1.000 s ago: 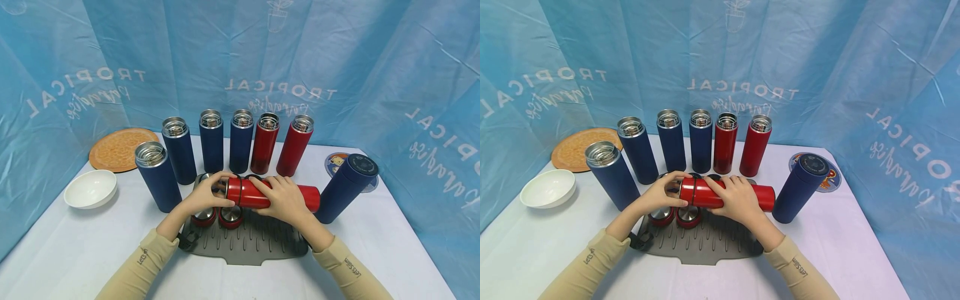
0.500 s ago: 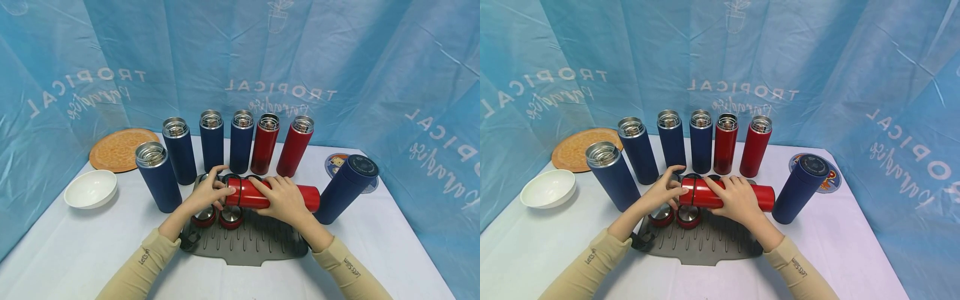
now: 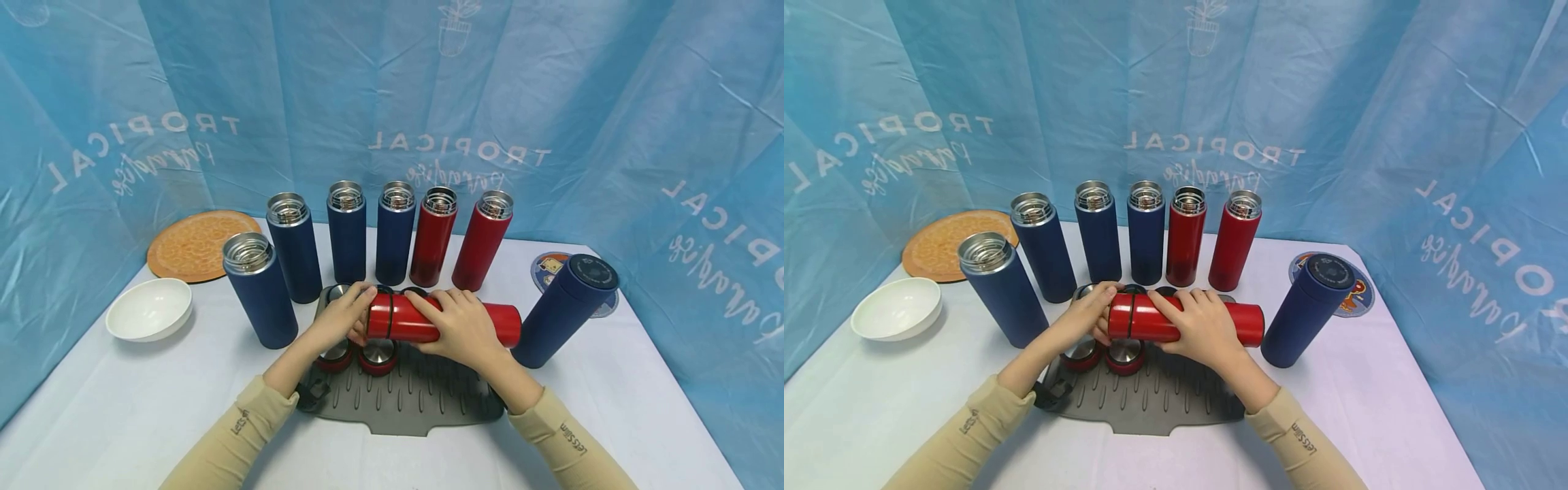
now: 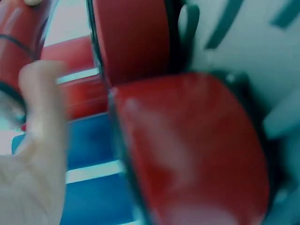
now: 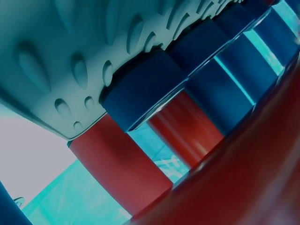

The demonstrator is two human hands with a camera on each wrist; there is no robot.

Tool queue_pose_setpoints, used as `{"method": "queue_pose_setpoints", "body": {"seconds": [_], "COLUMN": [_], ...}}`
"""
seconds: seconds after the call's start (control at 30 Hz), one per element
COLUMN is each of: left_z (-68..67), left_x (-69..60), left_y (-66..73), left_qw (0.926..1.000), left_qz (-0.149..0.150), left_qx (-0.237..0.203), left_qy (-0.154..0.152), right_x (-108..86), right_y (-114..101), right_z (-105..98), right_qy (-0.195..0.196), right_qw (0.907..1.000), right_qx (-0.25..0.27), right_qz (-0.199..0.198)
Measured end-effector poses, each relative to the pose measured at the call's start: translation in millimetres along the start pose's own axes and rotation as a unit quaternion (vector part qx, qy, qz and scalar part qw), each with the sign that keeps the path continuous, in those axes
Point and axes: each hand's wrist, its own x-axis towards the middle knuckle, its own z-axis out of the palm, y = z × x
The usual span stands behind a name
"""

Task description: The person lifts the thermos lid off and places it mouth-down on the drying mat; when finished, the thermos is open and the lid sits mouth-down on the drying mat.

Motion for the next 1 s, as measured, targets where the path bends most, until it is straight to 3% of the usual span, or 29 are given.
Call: {"method": "queue_pose_setpoints", "body": {"seconds": [0.1, 0.23, 0.37, 0.67, 1.0], "left_z": [-2.0, -2.8, -2.4, -4.7, -9.1], "left_x": [-3.5, -5.6, -5.2, -3.7, -5.7], "left_y": [-0.4, -2.9, -5.0, -6.3, -4.4], "left_qw": [0.9974, 0.9867, 0.9811, 0.9849, 0.9941], "left_qz": [0.065, 0.156, 0.188, 0.171, 0.097], "left_qx": [-0.003, 0.024, 0.032, 0.017, -0.025], "left_qy": [-0.031, -0.041, -0.032, -0.023, -0.042], "right_x": [-0.2, -0.4, -0.6, -1.3, 0.1], "right_y": [1.1, 2.7, 3.3, 1.6, 0.8], "right_z": [0.3, 0.7, 2.0, 3.0, 3.6], "right_qy": [0.002, 0.003, 0.003, 0.003, 0.005], "right_qw": [1.0, 0.9999, 0.9999, 0.9999, 1.0], "right_qx": [-0.004, -0.008, -0.007, 0.006, 0.004], "right_qz": [0.001, 0.008, 0.011, 0.009, 0.005]}}
